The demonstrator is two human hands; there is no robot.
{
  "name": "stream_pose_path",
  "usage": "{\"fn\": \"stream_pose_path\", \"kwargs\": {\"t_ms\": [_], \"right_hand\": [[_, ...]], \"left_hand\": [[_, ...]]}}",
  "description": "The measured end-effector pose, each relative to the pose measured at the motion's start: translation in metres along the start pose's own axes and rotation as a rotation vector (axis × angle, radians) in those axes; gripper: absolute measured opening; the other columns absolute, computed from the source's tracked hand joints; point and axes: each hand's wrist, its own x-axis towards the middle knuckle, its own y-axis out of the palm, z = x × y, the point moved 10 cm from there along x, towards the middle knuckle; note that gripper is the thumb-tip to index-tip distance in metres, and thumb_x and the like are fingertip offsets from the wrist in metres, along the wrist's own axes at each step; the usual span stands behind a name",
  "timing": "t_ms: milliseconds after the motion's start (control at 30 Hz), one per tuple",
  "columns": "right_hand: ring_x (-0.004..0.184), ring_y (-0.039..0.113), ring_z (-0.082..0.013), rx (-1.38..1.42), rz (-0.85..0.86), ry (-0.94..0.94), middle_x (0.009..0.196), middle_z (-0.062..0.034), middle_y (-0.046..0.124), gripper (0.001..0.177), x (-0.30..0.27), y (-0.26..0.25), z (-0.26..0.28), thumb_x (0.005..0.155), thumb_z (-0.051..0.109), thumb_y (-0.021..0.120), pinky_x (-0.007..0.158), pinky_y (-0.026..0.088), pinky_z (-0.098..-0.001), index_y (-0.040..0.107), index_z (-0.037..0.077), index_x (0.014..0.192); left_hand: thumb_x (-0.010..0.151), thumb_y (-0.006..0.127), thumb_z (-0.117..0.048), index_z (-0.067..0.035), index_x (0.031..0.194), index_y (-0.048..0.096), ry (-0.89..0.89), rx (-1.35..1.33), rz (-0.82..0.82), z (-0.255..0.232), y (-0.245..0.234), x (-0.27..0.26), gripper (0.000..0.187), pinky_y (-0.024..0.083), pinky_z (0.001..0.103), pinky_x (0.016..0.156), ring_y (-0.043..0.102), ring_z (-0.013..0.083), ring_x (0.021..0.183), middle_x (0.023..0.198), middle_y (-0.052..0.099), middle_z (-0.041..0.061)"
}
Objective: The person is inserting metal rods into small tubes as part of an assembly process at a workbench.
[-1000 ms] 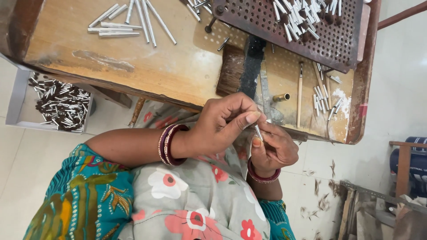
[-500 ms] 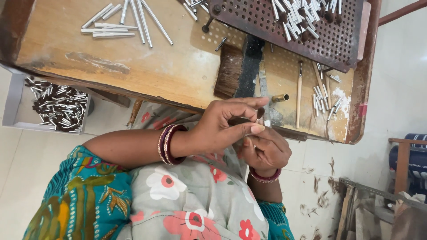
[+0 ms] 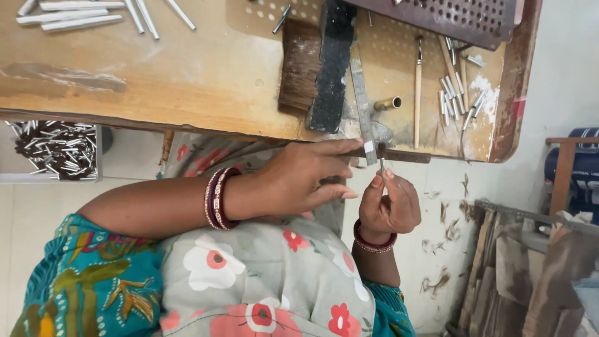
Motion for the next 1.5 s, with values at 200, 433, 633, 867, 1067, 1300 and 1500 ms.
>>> {"fn": "stream_pose_path", "kwargs": {"t_ms": [200, 433, 633, 867, 1067, 1300, 1500], "right_hand": [[0.07, 0.063, -0.0259, -0.092, 0.082, -0.099, 0.083, -0.0142, 0.065, 0.013, -0.016, 0.003, 0.006, 0.094, -0.006, 0.067, 0.062, 0.052, -0.0338, 0.07, -0.005, 0.106], [0.069, 0.062, -0.0248, -0.057, 0.125, -0.086, 0.081, -0.0122, 0.063, 0.019, -0.005, 0.007, -0.001, 0.09, -0.009, 0.067, 0.061, 0.051, -0.0341, 0.072, -0.003, 0.107], [0.066, 0.063, -0.0241, -0.043, 0.211, -0.107, 0.081, -0.0109, 0.065, 0.023, 0.003, 0.011, 0.001, 0.086, -0.01, 0.066, 0.059, 0.049, -0.0335, 0.072, -0.002, 0.106], [0.077, 0.07, -0.0247, 0.224, 0.234, -0.125, 0.089, -0.0115, 0.07, 0.022, 0.008, 0.004, 0.026, 0.098, 0.001, 0.075, 0.068, 0.056, -0.0342, 0.054, -0.002, 0.103], [0.073, 0.071, -0.0205, 0.37, 0.591, 0.075, 0.083, -0.0074, 0.073, 0.018, 0.046, 0.035, 0.037, 0.092, 0.013, 0.079, 0.068, 0.055, -0.031, 0.069, 0.005, 0.104], [0.06, 0.07, -0.0209, -0.055, 0.556, -0.061, 0.091, -0.0133, 0.079, 0.019, 0.165, 0.088, 0.002, 0.098, 0.015, 0.065, 0.046, 0.046, -0.0311, 0.079, 0.003, 0.093], [0.129, 0.064, -0.0376, -0.304, 0.163, -0.542, 0.14, -0.0214, 0.063, 0.027, 0.217, 0.087, 0.025, 0.114, 0.023, 0.059, 0.108, 0.055, -0.0433, 0.073, 0.0, 0.115]], "left_hand": [[0.075, 0.082, -0.022, -0.001, 0.095, 0.071, -0.184, 0.288, 0.421, 0.036, 0.051, 0.001, 0.031, 0.057, 0.043, 0.062, 0.074, 0.0318, 0.075, 0.163, 0.033, 0.014], [0.08, 0.08, -0.021, 0.001, 0.103, 0.071, -0.179, 0.364, 0.413, 0.051, 0.06, -0.002, 0.033, 0.058, 0.042, 0.058, 0.074, 0.0309, 0.072, 0.164, 0.03, 0.016], [0.074, 0.078, -0.013, -0.003, 0.088, 0.074, -0.201, 0.345, 0.519, 0.05, 0.065, -0.001, 0.017, 0.058, 0.044, 0.06, 0.075, 0.0318, 0.073, 0.165, 0.027, 0.019], [0.093, 0.076, -0.016, -0.002, 0.094, 0.075, -0.294, -0.272, 0.104, 0.04, 0.04, 0.004, 0.014, 0.059, 0.034, 0.072, 0.073, 0.025, 0.09, 0.103, 0.072, 0.017], [0.099, 0.077, -0.015, 0.0, 0.092, 0.068, -0.245, -0.445, -0.079, 0.022, 0.0, -0.002, 0.018, 0.055, 0.03, 0.078, 0.067, 0.0152, 0.087, 0.092, 0.071, 0.01], [0.101, 0.067, -0.018, -0.006, 0.123, 0.069, -0.171, 0.082, -0.361, -0.016, -0.11, 0.028, 0.025, 0.062, 0.033, 0.08, 0.074, 0.0245, 0.109, 0.137, 0.062, 0.017], [0.074, 0.089, -0.032, 0.0, 0.135, 0.059, -0.033, 0.546, -0.037, 0.015, -0.121, 0.049, 0.074, 0.052, 0.047, 0.096, 0.06, 0.0416, 0.121, 0.135, 0.061, 0.021]]}}
